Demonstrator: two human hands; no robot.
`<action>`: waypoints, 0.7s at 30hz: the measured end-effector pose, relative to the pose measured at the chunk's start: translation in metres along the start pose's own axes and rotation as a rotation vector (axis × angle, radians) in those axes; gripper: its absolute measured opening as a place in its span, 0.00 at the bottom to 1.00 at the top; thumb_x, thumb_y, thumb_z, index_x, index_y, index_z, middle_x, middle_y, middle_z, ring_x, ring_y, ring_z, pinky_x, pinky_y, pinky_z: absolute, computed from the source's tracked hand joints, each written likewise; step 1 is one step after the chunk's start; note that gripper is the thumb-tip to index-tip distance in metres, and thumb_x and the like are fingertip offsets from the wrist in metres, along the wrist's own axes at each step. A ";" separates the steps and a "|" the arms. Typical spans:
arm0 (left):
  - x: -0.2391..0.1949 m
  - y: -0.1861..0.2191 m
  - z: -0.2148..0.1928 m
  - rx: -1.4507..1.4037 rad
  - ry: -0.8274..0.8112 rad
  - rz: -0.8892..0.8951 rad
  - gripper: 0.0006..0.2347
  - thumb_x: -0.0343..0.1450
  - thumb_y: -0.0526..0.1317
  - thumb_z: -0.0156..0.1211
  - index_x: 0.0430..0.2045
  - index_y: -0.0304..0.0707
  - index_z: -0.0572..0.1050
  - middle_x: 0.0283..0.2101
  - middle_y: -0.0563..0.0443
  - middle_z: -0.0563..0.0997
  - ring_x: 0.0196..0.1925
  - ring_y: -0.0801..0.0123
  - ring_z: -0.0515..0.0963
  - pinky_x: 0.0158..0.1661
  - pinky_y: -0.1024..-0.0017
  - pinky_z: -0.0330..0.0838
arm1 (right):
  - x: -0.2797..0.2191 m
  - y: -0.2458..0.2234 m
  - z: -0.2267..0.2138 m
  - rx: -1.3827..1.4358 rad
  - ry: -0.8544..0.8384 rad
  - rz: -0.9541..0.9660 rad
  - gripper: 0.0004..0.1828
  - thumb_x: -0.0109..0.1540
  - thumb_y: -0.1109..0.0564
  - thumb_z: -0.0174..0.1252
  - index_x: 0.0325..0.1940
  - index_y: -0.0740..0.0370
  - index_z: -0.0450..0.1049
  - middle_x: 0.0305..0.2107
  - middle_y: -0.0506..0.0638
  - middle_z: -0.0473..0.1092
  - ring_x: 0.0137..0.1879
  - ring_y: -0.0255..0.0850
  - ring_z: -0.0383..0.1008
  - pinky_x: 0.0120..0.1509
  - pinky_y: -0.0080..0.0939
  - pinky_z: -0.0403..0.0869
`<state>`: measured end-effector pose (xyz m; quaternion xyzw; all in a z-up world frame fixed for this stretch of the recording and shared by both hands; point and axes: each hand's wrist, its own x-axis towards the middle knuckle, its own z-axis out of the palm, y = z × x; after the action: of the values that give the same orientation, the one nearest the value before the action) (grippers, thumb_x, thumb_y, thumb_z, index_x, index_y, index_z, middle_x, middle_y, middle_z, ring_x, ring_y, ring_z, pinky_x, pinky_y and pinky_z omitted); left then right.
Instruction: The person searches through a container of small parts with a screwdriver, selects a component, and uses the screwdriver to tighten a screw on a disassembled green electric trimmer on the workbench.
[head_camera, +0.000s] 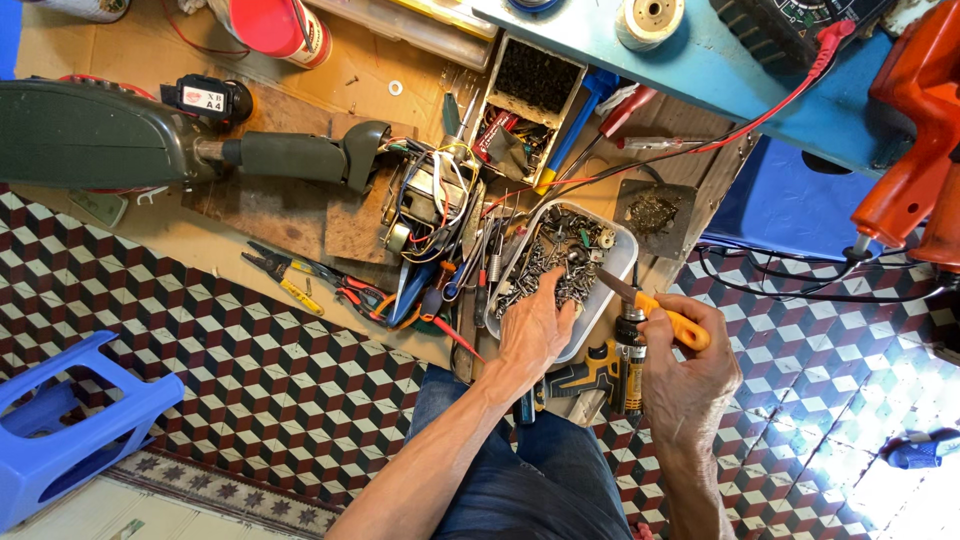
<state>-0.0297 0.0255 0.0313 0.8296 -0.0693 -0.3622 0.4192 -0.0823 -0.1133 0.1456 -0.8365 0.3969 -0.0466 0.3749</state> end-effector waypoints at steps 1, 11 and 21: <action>0.000 0.002 -0.001 -0.002 -0.023 -0.053 0.25 0.72 0.36 0.55 0.65 0.30 0.60 0.13 0.50 0.71 0.12 0.67 0.67 0.17 0.63 0.64 | 0.000 0.000 -0.001 -0.013 -0.008 0.019 0.09 0.68 0.59 0.57 0.50 0.65 0.74 0.38 0.56 0.77 0.40 0.40 0.79 0.39 0.37 0.80; 0.008 -0.004 0.009 0.133 0.087 -0.039 0.35 0.70 0.41 0.60 0.68 0.16 0.50 0.17 0.42 0.75 0.15 0.58 0.75 0.20 0.59 0.69 | 0.004 0.008 -0.010 0.024 -0.091 0.067 0.11 0.67 0.58 0.57 0.50 0.66 0.75 0.36 0.55 0.76 0.37 0.37 0.78 0.36 0.35 0.79; 0.014 -0.011 0.023 0.202 0.028 -0.051 0.31 0.71 0.42 0.60 0.66 0.22 0.58 0.17 0.40 0.75 0.18 0.53 0.77 0.26 0.56 0.73 | 0.007 0.017 -0.018 0.059 -0.121 0.013 0.12 0.67 0.57 0.57 0.50 0.67 0.75 0.35 0.55 0.77 0.36 0.37 0.78 0.36 0.34 0.77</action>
<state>-0.0372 0.0118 0.0065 0.8741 -0.0785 -0.3523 0.3252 -0.0951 -0.1355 0.1458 -0.8239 0.3772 -0.0053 0.4230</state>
